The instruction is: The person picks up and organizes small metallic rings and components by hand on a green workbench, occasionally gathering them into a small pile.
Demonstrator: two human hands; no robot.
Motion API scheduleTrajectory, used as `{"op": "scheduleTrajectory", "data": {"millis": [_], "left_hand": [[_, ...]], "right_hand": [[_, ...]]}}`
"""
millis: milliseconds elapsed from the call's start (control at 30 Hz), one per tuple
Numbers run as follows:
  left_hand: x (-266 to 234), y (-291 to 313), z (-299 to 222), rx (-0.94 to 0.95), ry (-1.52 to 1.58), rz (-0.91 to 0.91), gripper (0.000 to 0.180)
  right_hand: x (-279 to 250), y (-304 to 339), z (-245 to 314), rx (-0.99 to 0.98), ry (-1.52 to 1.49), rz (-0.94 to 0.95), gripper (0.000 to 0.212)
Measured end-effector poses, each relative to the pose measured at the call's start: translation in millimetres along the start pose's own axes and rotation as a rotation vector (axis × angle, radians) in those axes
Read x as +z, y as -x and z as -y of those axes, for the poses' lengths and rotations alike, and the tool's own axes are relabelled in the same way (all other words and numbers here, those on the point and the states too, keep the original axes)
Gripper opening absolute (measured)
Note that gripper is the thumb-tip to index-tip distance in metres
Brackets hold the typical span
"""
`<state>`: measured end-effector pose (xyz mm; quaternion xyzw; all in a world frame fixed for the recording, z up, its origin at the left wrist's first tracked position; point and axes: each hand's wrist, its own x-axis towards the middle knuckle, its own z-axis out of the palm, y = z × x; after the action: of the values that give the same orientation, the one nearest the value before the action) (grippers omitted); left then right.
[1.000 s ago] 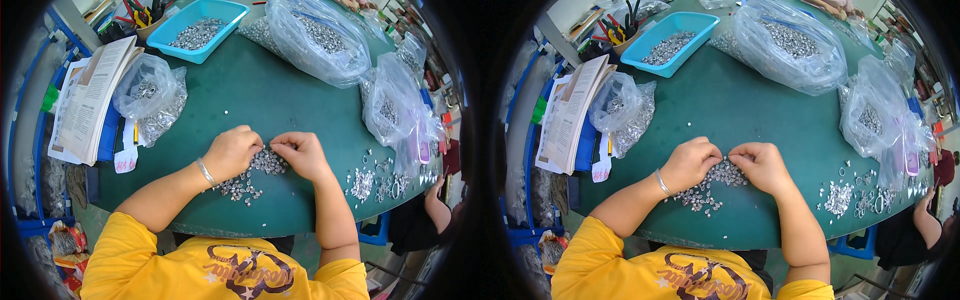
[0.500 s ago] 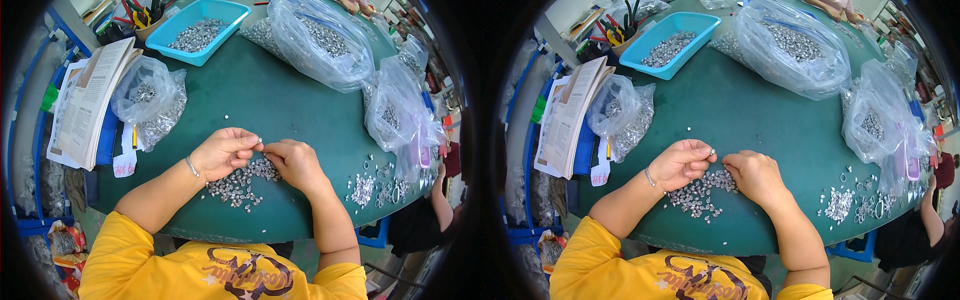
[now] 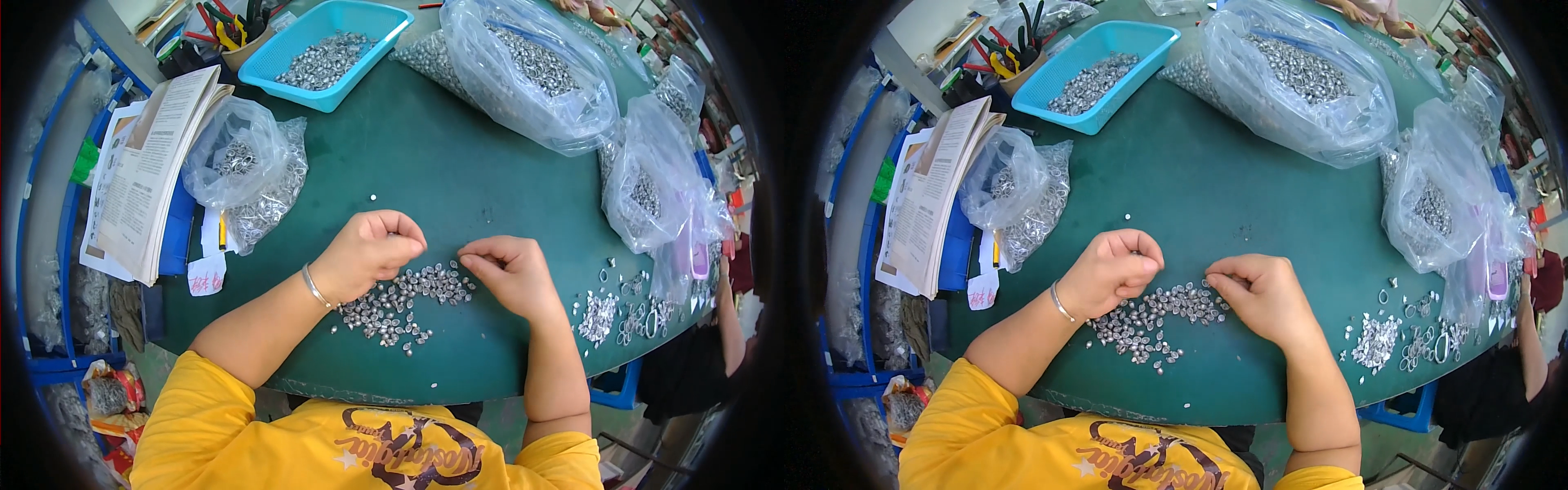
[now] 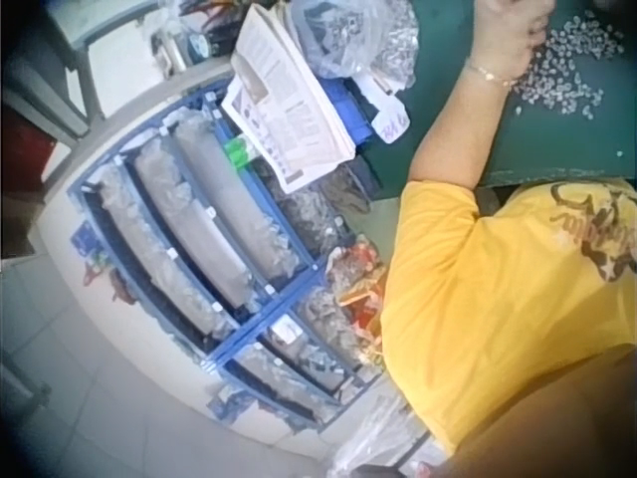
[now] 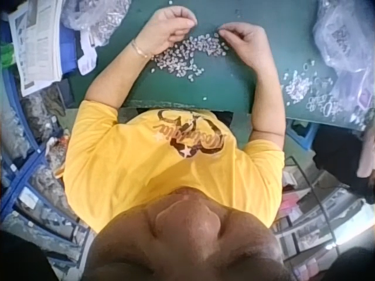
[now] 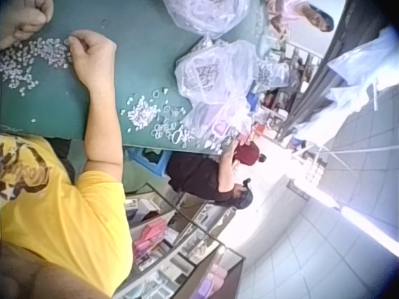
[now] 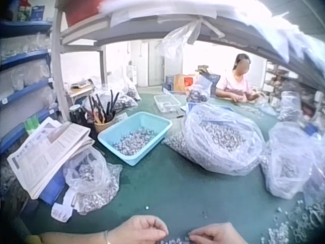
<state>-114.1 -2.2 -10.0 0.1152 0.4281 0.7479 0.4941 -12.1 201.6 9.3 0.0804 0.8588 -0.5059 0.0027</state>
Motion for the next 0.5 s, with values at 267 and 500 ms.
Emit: {"op": "scheduleTrajectory", "data": {"millis": [267,500], "left_hand": [[23,-9,24,0.647,-1.521,-0.11,0.008],[26,-9,21,0.608,-1.536,-0.117,0.006]], "right_hand": [[7,-3,-2,-0.126,0.133,0.036,0.007],[-22,-7,-11,0.153,-0.857,0.24,0.006]]}}
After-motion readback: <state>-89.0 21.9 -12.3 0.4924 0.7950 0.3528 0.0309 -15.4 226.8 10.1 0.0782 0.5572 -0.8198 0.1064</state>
